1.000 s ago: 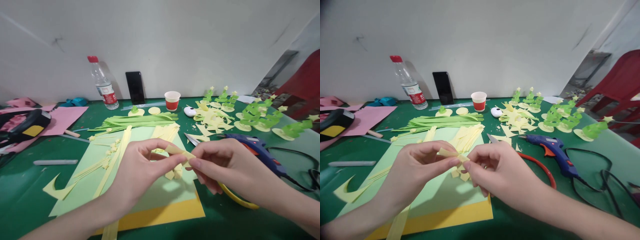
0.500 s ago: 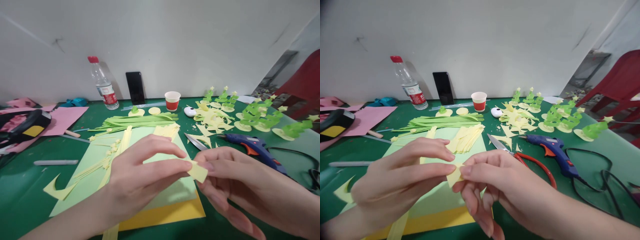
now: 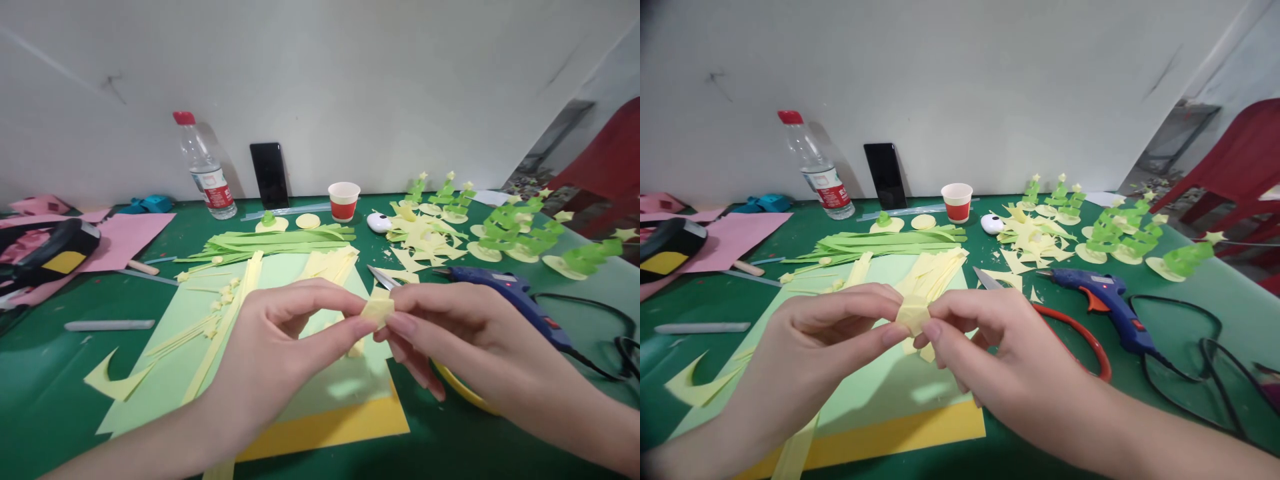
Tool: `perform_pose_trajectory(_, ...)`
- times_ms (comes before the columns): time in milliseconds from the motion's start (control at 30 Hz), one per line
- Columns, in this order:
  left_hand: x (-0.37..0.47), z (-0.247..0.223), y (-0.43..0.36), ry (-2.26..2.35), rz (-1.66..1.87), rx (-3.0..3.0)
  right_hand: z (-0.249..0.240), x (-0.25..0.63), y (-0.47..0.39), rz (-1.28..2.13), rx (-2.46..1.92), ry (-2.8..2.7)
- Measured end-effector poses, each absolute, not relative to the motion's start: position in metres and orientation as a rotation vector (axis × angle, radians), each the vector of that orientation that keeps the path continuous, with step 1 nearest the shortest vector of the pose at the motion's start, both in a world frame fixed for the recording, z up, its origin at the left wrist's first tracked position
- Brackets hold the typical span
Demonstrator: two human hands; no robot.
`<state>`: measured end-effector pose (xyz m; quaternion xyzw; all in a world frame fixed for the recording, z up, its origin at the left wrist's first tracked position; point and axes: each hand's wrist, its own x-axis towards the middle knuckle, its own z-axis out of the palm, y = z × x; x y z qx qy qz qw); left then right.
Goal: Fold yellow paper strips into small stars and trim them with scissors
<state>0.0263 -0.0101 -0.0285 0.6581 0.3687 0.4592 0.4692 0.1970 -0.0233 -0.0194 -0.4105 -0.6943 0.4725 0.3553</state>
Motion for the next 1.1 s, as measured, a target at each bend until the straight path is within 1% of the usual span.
perform_pose_trajectory(100,0.027,-0.031,-0.008,0.878,1.176,1.661,-0.023,0.198,-0.020,1.579,-1.089,-1.588)
perform_pose_trajectory(167,0.025,-0.033,-0.007,0.874,1.264,1.807,-0.025,0.199,-0.017,1.793,-1.062,-1.438)
perform_pose_trajectory(233,0.020,-0.034,-0.006,0.832,1.372,2.107,-0.028,0.200,-0.015,1.978,-0.975,-1.285)
perform_pose_trajectory(300,0.014,-0.033,-0.006,0.771,1.389,2.499,-0.029,0.202,-0.012,2.117,-0.861,-1.149)
perform_pose_trajectory(400,0.004,-0.030,-0.006,0.661,1.199,2.981,-0.030,0.204,-0.011,2.173,-0.790,-1.118)
perform_pose_trajectory(467,0.002,-0.029,-0.006,0.608,1.101,3.114,-0.029,0.203,-0.011,2.153,-0.838,-1.167)
perform_pose_trajectory(533,0.003,-0.030,-0.006,0.612,1.109,3.104,-0.028,0.203,-0.012,2.092,-0.925,-1.218)
perform_pose_trajectory(600,0.007,-0.030,-0.006,0.715,1.210,2.937,-0.026,0.203,-0.014,1.964,-1.015,-1.306)
perform_pose_trajectory(667,0.012,-0.029,-0.005,0.850,1.252,2.611,-0.023,0.204,-0.015,1.785,-1.081,-1.450)
perform_pose_trajectory(700,0.014,-0.028,-0.004,0.896,1.191,2.431,-0.022,0.205,-0.016,1.694,-1.102,-1.537)
perform_pose_trajectory(767,0.017,-0.025,-0.003,0.898,0.937,2.152,-0.020,0.206,-0.016,1.521,-1.122,-1.717)
perform_pose_trajectory(833,0.019,-0.022,-0.003,0.830,0.653,2.007,-0.018,0.207,-0.015,1.404,-1.110,-1.879)
perform_pose_trajectory(900,0.020,-0.020,-0.004,0.761,0.476,1.931,-0.018,0.208,-0.015,1.366,-1.090,-2.010)
perform_pose_trajectory(1100,0.024,-0.025,-0.004,0.694,0.291,1.827,-0.018,0.212,-0.013,1.202,-1.115,-2.260)
